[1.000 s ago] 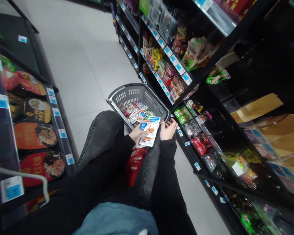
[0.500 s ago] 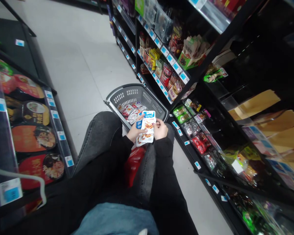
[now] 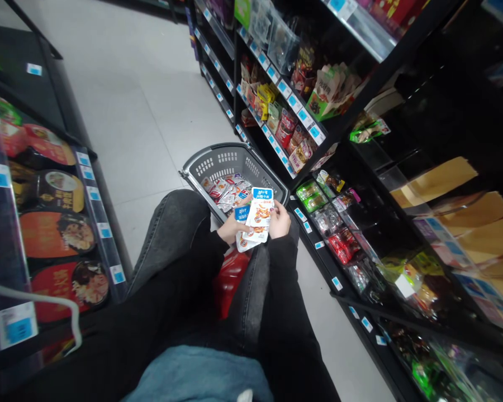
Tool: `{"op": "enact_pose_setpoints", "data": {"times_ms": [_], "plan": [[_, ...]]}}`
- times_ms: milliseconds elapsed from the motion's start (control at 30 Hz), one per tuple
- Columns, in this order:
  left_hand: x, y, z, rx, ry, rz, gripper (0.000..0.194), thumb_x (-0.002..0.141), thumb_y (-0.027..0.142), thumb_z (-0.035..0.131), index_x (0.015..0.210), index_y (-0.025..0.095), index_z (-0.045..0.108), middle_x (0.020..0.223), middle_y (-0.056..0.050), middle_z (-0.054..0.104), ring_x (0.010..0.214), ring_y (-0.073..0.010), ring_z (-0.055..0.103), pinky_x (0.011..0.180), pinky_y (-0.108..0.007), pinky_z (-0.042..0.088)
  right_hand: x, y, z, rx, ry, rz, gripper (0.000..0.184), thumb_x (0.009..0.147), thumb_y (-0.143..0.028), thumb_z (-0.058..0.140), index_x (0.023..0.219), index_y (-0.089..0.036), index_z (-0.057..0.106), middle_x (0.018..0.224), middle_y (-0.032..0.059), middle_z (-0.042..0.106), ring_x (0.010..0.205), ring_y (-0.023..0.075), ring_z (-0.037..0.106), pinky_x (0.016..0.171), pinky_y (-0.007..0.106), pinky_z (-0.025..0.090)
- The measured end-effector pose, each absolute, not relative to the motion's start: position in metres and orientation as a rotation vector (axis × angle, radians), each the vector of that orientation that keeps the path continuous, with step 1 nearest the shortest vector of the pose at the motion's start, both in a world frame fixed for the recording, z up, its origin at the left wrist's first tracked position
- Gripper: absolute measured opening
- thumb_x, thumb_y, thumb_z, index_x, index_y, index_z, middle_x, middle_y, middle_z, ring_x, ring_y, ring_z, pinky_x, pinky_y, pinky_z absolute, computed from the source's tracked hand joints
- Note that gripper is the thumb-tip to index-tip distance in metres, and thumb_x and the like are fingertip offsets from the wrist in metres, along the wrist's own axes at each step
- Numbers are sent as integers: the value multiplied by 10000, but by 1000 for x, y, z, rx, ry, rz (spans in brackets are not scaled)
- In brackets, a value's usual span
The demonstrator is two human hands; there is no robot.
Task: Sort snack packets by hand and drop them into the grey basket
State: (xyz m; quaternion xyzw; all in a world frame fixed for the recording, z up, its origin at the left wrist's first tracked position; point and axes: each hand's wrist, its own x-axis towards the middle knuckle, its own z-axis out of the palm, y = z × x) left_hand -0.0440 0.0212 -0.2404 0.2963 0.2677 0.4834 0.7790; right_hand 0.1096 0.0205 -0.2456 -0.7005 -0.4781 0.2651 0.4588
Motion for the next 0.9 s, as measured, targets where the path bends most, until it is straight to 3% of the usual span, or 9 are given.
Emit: {"op": "enact_pose_setpoints", "data": {"times_ms": [167, 267, 367, 533, 667, 900], "plan": [[-46, 23, -242, 614, 634, 1054, 1078, 380, -5, 670, 1396, 203, 375, 1205, -124, 613, 1011, -315, 618, 849, -405, 498, 115, 28, -253, -1501, -875, 594, 286, 750, -226, 518, 994, -139, 640, 923, 54, 624, 849, 189, 588, 814, 313, 487], [-48, 25, -241, 578, 664, 1089, 1049, 370, -32, 634, 1367, 211, 416, 1212, -112, 608, 1009, -299, 617, 848, -391, 500, 132, 25, -249, -1091, -624, 965, 217, 736, -183, 564, 945, -159, 614, 764, 8, 577, 601, 119, 541, 572, 210, 482], [-50, 26, -241, 546, 657, 1089, 1039, 363, -39, 629, 1350, 220, 435, 1199, -101, 615, 995, -284, 620, 830, -374, 506, 154, 11, -239, -736, -496, 1331, 152, 794, -240, 567, 923, -166, 601, 646, -46, 479, 370, 51, 336, 344, 142, 325], [-49, 25, -242, 551, 642, 1029, 1066, 354, -43, 640, 1364, 215, 413, 1141, -93, 643, 872, -251, 652, 749, -339, 519, 168, -10, -229, -161, -272, 1607, 94, 846, -244, 579, 880, -165, 543, 608, -91, 401, 335, 20, 312, 318, 122, 272], [-48, 26, -245, 529, 647, 1018, 1083, 348, -52, 639, 1370, 220, 404, 1132, -90, 651, 899, -266, 650, 761, -347, 518, 161, -10, -224, -178, -257, 1592, 81, 856, -233, 581, 857, -178, 522, 610, -91, 373, 330, 29, 291, 319, 132, 271], [-51, 21, -238, 561, 516, 878, 1034, 363, -60, 656, 1335, 226, 449, 1142, -109, 652, 917, -281, 655, 737, -324, 525, 155, 0, -224, -737, -479, 1358, 185, 814, -359, 566, 849, -183, 518, 625, -67, 318, 366, 58, 189, 328, 143, 240]]}}
